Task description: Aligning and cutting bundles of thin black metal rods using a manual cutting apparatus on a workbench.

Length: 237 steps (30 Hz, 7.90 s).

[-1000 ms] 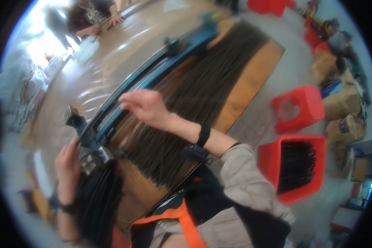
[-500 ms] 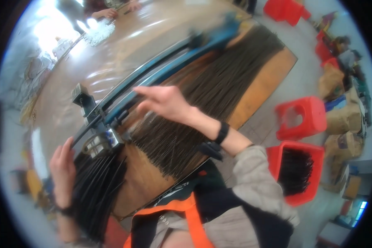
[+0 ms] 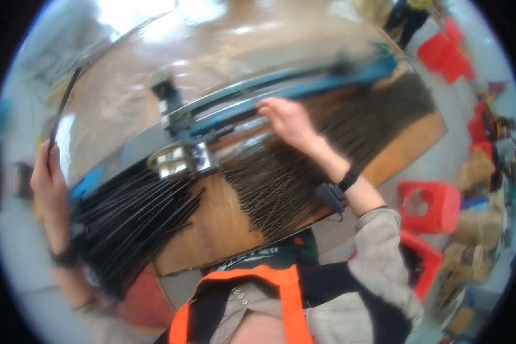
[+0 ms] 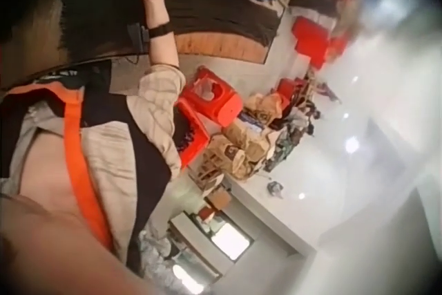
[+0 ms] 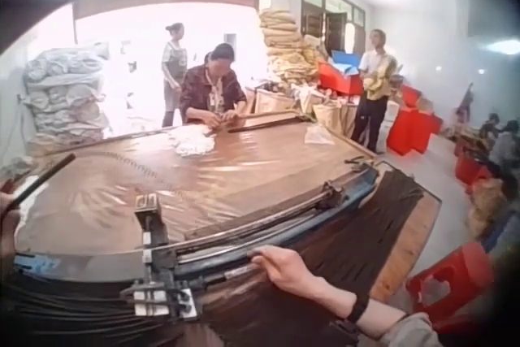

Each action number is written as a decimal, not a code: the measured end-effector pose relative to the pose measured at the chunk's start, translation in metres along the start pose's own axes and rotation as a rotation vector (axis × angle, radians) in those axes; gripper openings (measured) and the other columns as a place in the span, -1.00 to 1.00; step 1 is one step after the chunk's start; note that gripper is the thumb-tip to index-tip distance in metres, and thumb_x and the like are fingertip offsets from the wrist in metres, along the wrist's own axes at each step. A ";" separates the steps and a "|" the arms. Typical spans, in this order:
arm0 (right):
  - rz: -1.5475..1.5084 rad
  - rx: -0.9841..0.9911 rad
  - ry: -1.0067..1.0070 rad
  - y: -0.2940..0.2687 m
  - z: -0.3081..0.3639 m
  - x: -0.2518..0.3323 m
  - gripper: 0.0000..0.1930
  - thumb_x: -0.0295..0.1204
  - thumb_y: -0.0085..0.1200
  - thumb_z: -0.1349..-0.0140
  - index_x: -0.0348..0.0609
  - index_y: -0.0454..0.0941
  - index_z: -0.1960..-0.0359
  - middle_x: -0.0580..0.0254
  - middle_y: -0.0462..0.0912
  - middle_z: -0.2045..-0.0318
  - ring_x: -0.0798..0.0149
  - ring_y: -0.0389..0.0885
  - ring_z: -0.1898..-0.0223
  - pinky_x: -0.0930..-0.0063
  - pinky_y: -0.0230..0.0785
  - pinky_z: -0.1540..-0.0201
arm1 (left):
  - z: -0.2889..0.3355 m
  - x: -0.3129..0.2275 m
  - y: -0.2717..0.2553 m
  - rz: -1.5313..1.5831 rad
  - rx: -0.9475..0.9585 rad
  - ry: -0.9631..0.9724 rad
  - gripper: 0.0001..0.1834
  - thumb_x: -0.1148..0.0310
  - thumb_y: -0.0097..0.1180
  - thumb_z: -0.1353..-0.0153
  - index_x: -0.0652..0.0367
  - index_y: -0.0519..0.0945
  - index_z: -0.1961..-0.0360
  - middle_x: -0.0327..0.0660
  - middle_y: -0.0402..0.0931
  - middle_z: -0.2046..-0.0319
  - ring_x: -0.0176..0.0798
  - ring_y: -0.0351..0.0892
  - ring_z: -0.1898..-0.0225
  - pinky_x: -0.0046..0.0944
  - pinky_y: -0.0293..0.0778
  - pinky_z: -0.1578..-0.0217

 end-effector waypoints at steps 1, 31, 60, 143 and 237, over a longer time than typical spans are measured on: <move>-0.079 0.046 0.085 0.014 -0.015 0.006 -0.80 -0.39 0.08 -0.37 -0.12 0.62 0.05 0.14 0.74 0.23 0.20 0.71 0.22 0.30 0.59 0.17 | 0.002 0.002 -0.005 -0.016 -0.016 0.019 -0.79 0.46 0.02 -0.39 0.33 0.54 0.03 0.12 0.55 0.26 0.12 0.55 0.25 -0.12 0.45 0.20; -0.199 0.340 -0.270 0.139 -0.152 0.122 -0.82 -0.29 0.12 -0.31 -0.10 0.62 0.37 0.22 0.66 0.45 0.21 0.63 0.28 0.27 0.42 0.10 | 0.082 0.062 0.013 0.183 0.150 -0.260 -0.78 0.44 0.09 -0.37 0.36 0.56 0.05 0.02 0.59 0.39 -0.23 0.52 0.41 -0.29 0.47 0.30; 0.561 -0.082 -0.040 -0.078 -0.030 -0.096 -0.94 -0.51 0.09 -0.26 -0.25 0.53 0.33 0.02 0.56 0.35 -0.06 0.49 0.23 0.15 0.29 0.07 | 0.013 -0.027 0.204 0.326 0.468 0.183 -0.80 0.28 0.13 -0.28 0.19 0.49 0.37 -0.05 0.52 0.48 0.07 0.56 0.40 0.01 0.47 0.39; -0.379 0.492 0.155 0.075 0.058 0.115 -0.84 -0.40 0.17 -0.29 -0.21 0.67 0.19 0.04 0.71 0.37 0.11 0.70 0.38 0.35 0.52 0.31 | 0.209 -0.081 0.098 0.244 0.309 0.182 -0.74 0.51 0.24 -0.07 0.19 0.61 0.17 -0.21 0.39 0.51 -0.15 0.50 0.49 -0.23 0.47 0.54; 0.511 -0.014 -0.398 0.022 -0.073 -0.012 -0.90 -0.57 0.05 -0.14 -0.03 0.57 0.42 0.19 0.58 0.47 0.09 0.56 0.30 0.17 0.25 0.01 | 0.083 0.073 0.036 0.008 0.160 -0.034 -0.77 0.45 0.17 -0.24 0.14 0.62 0.07 -0.02 0.54 0.41 0.07 0.57 0.40 -0.09 0.48 0.40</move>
Point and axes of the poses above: each hand's wrist, its own z-axis away from the middle knuckle, its own y-axis out of the palm, x = y × z, the point moved 6 cm from there along -z, towards the middle knuckle
